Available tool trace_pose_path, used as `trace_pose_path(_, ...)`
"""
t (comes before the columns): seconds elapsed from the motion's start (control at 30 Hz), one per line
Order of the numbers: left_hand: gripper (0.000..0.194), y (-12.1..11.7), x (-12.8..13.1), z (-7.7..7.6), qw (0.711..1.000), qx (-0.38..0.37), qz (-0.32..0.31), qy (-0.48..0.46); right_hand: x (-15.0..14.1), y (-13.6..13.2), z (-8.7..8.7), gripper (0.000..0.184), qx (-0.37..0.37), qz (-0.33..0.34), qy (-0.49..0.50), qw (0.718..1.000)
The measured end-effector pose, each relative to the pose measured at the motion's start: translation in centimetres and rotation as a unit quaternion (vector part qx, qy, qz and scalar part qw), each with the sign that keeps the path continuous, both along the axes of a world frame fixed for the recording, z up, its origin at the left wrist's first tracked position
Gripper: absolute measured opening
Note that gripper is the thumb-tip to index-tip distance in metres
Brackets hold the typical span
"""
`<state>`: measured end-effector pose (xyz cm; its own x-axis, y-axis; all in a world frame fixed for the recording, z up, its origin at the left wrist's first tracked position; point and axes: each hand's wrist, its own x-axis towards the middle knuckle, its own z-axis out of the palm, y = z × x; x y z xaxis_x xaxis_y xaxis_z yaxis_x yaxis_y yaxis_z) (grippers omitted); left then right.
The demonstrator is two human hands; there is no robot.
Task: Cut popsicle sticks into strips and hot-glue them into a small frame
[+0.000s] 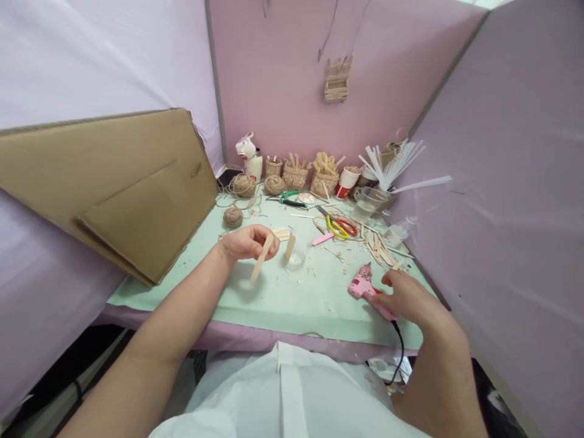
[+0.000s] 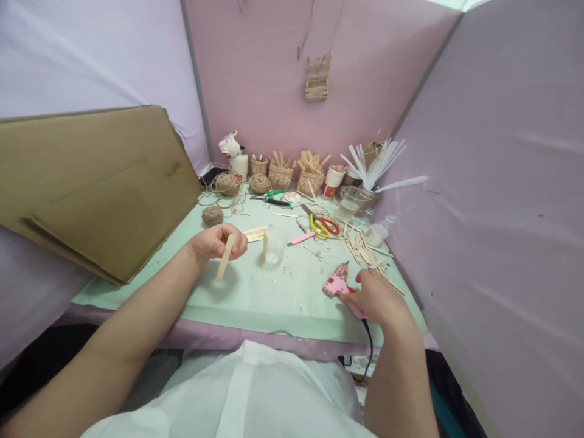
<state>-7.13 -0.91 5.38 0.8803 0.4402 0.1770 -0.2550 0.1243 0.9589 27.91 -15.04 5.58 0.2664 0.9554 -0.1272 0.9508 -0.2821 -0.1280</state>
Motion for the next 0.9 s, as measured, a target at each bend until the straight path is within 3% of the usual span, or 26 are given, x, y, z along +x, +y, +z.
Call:
trace_pose_path(0.13,0.026,0.2,-0.1,-0.3,0.998,-0.023,0.026,-0.056,-0.1,0.7,-0.7,0.038,-0.075,-0.019,0.006,0.997)
trace_pose_path(0.3,0.025,0.4,0.0,-0.4,0.997,-0.043,0.046,-0.043,-0.8,1.1,-1.4,0.024,-0.097,0.011,0.016,0.995)
trace_pose_path(0.37,0.027,0.5,0.0,-0.5,0.996,-0.049,0.060,-0.040,-0.9,0.8,-1.2,0.022,-0.068,0.042,0.009,0.997)
trace_pose_path(0.5,0.026,0.6,0.0,-0.6,0.994,-0.069,0.076,-0.041,-1.5,-0.4,0.8,0.023,0.072,0.135,0.064,0.986)
trace_pose_path(0.6,0.026,0.8,0.0,-0.9,0.993,-0.082,0.082,-0.035,-3.0,-1.3,2.3,0.020,0.123,0.205,0.206,0.949)
trace_pose_path(0.67,0.026,0.9,0.0,-1.0,0.992,-0.085,0.085,-0.033,-4.7,-1.6,2.5,0.023,0.144,0.245,0.316,0.905)
trace_pose_path(0.77,0.026,1.0,0.0,-1.2,0.993,-0.083,0.086,-0.023,-7.9,-1.8,1.3,0.031,0.181,0.218,0.444,0.850)
trace_pose_path(0.9,0.025,1.0,0.2,-1.2,0.993,-0.079,0.083,-0.021,-11.3,-1.8,-1.0,0.033,0.228,0.245,0.447,0.830)
